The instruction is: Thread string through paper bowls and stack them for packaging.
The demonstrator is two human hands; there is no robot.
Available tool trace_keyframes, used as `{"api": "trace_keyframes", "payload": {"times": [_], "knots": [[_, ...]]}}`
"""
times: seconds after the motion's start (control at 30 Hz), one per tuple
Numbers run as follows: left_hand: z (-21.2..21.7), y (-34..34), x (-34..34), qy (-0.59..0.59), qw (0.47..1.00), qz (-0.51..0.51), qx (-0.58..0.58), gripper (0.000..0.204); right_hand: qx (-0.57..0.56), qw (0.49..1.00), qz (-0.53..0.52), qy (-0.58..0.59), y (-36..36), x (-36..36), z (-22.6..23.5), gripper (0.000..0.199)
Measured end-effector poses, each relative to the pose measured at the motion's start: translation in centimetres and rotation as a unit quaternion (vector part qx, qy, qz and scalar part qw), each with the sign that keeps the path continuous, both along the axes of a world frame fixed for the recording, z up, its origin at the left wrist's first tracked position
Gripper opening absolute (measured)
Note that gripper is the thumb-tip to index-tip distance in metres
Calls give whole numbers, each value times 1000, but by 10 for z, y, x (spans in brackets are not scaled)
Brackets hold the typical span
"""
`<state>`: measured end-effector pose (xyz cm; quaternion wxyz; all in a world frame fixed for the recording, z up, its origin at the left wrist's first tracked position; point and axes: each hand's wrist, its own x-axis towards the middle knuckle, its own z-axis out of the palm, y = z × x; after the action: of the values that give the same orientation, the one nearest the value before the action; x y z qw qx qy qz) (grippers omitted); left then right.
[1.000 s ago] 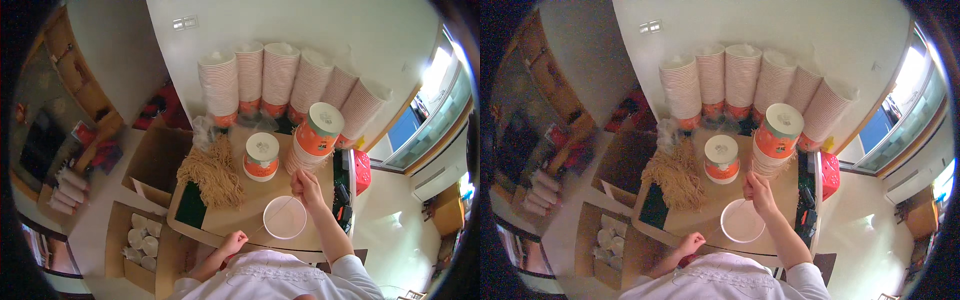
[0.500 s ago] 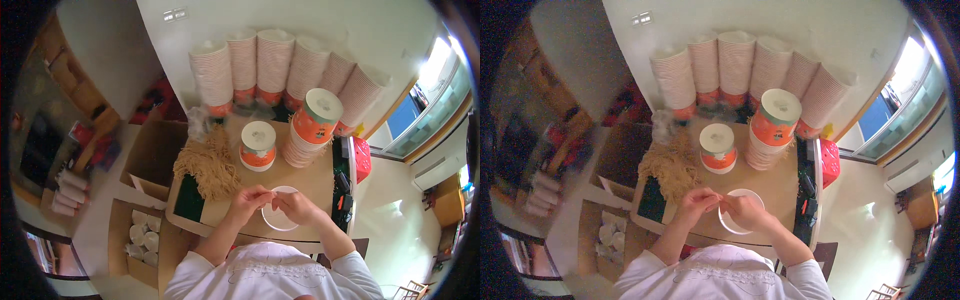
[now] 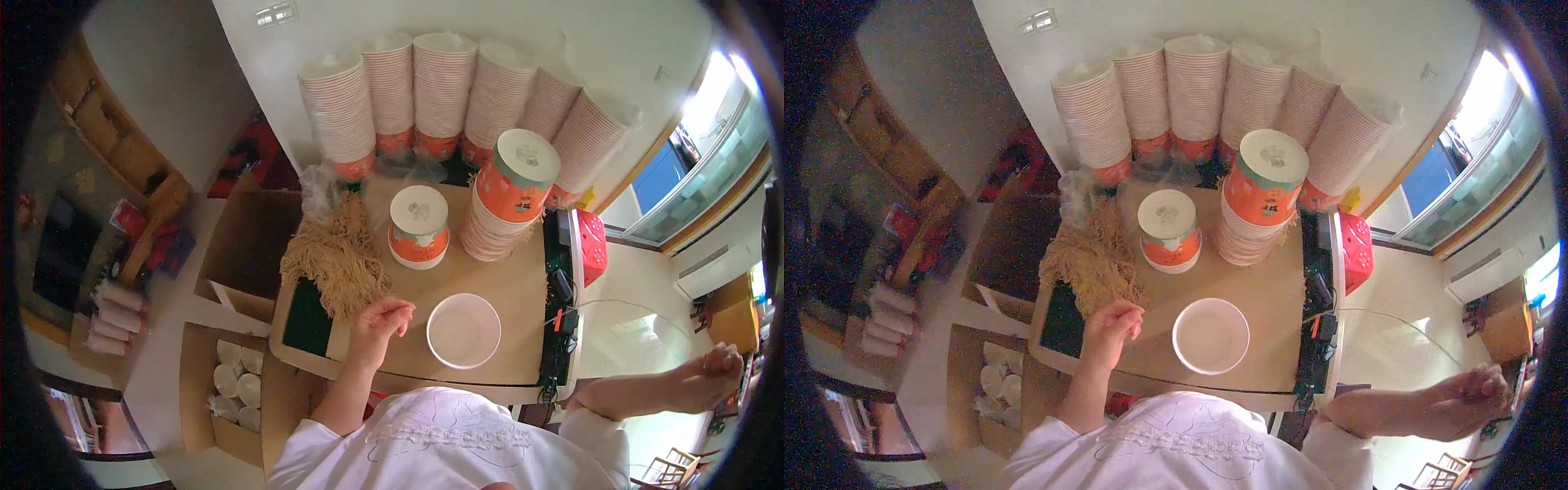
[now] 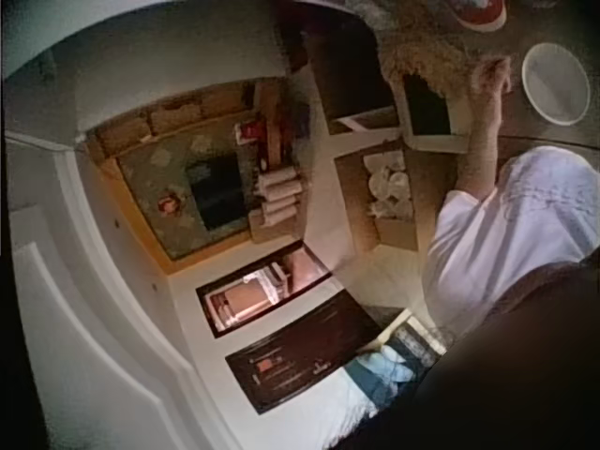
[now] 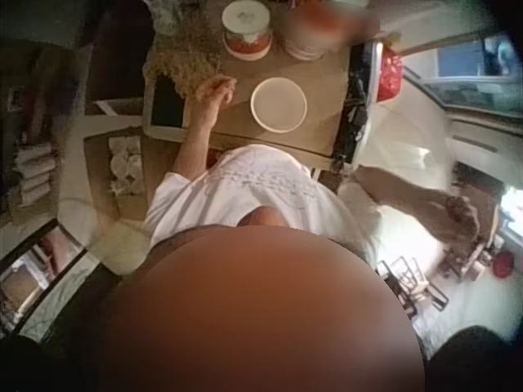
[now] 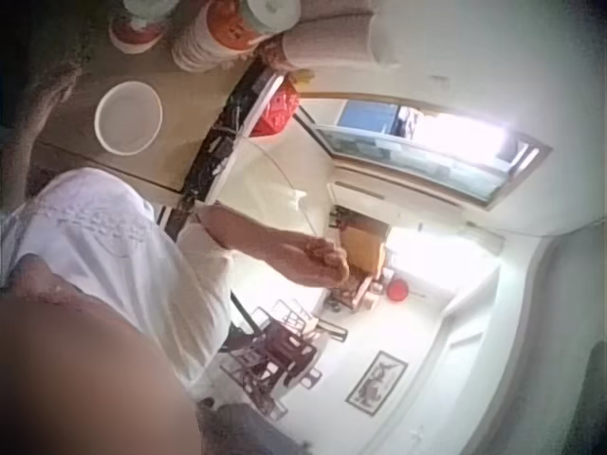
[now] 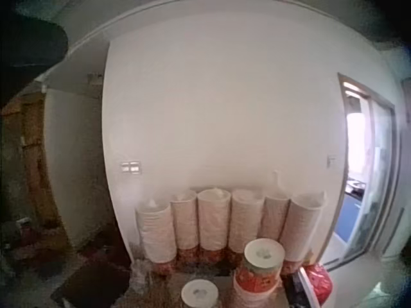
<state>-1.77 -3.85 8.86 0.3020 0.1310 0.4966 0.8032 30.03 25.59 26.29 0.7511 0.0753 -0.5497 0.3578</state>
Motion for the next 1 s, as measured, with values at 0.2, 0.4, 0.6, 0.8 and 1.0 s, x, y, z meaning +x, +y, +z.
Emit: {"api": "trace_keyframes", "payload": {"times": [0.2,0.4,0.6,0.8,1.0], "knots": [[2,9,2,32,999,-30,-20,10,-227,954,-150,-127,-22,-24,-66,19],[7,39,21,97,988,-115,-37,25,-264,755,207,-563,-105,-165,-122,6],[0,51,33,114,978,-172,-12,41,-235,738,269,-573,-119,-170,-154,6],[-36,53,34,153,976,-141,-60,15,-218,728,228,-609,-128,-171,-188,7],[-82,52,41,163,963,-63,-207,5,-241,733,160,-616,-135,-180,-234,7]]}}
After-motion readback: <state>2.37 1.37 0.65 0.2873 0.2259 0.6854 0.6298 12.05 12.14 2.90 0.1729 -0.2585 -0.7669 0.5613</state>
